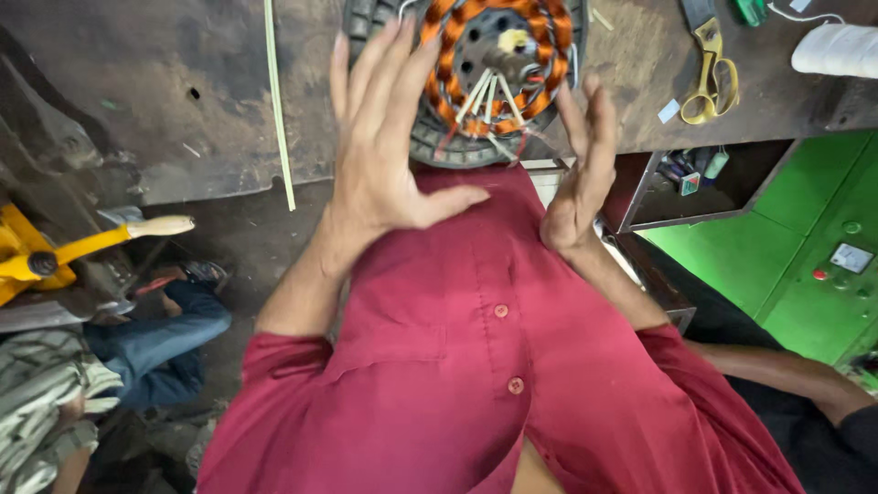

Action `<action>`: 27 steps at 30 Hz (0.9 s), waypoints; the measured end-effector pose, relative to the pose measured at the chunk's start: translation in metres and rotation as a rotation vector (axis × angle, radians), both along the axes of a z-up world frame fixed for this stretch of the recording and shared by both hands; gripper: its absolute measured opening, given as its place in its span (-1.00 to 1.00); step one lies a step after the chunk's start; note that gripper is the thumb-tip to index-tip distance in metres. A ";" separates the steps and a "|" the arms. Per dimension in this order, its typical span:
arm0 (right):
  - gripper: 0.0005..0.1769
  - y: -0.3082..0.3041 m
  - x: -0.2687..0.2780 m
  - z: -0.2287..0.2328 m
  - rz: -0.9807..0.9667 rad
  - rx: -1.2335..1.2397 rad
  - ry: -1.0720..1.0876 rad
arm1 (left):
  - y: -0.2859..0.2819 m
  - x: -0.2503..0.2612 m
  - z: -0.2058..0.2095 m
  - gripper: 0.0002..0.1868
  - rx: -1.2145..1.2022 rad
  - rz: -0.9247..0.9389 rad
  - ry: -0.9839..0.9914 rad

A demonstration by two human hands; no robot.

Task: The person winds copper wire into the slots of a motor stator, using a wooden stick to press the wire into place. They repeatedly insert and adjust the wire, ensuring it fits tightly within the stator slots.

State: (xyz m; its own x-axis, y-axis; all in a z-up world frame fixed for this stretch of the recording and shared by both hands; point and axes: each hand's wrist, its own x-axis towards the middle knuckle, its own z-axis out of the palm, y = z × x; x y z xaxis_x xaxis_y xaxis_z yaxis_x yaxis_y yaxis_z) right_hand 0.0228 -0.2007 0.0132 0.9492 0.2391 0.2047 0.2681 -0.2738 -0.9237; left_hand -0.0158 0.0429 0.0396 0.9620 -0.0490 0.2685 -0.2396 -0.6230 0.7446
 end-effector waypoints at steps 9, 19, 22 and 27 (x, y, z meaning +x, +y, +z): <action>-0.64 -0.034 0.052 0.037 0.035 -0.117 -0.293 | -0.025 -0.032 0.000 -0.46 0.163 0.205 -0.067; -0.75 -0.018 0.057 0.036 0.447 -0.293 -0.367 | -0.041 0.004 -0.017 -0.64 0.164 -0.109 -0.286; -0.84 -0.023 0.051 0.018 0.333 -0.049 -0.177 | -0.041 0.009 -0.020 -0.69 0.171 -0.132 -0.320; -0.91 -0.025 0.046 -0.002 0.249 0.626 0.437 | -0.029 0.017 -0.015 -0.80 0.154 -0.165 -0.314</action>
State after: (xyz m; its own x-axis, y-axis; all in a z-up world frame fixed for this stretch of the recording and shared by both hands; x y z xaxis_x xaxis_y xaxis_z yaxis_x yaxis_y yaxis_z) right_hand 0.0685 -0.2256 0.0111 0.9082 0.4185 -0.0073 -0.1687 0.3501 -0.9214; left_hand 0.0011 0.0139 0.0250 0.8100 -0.2587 0.5263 -0.5473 -0.6559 0.5199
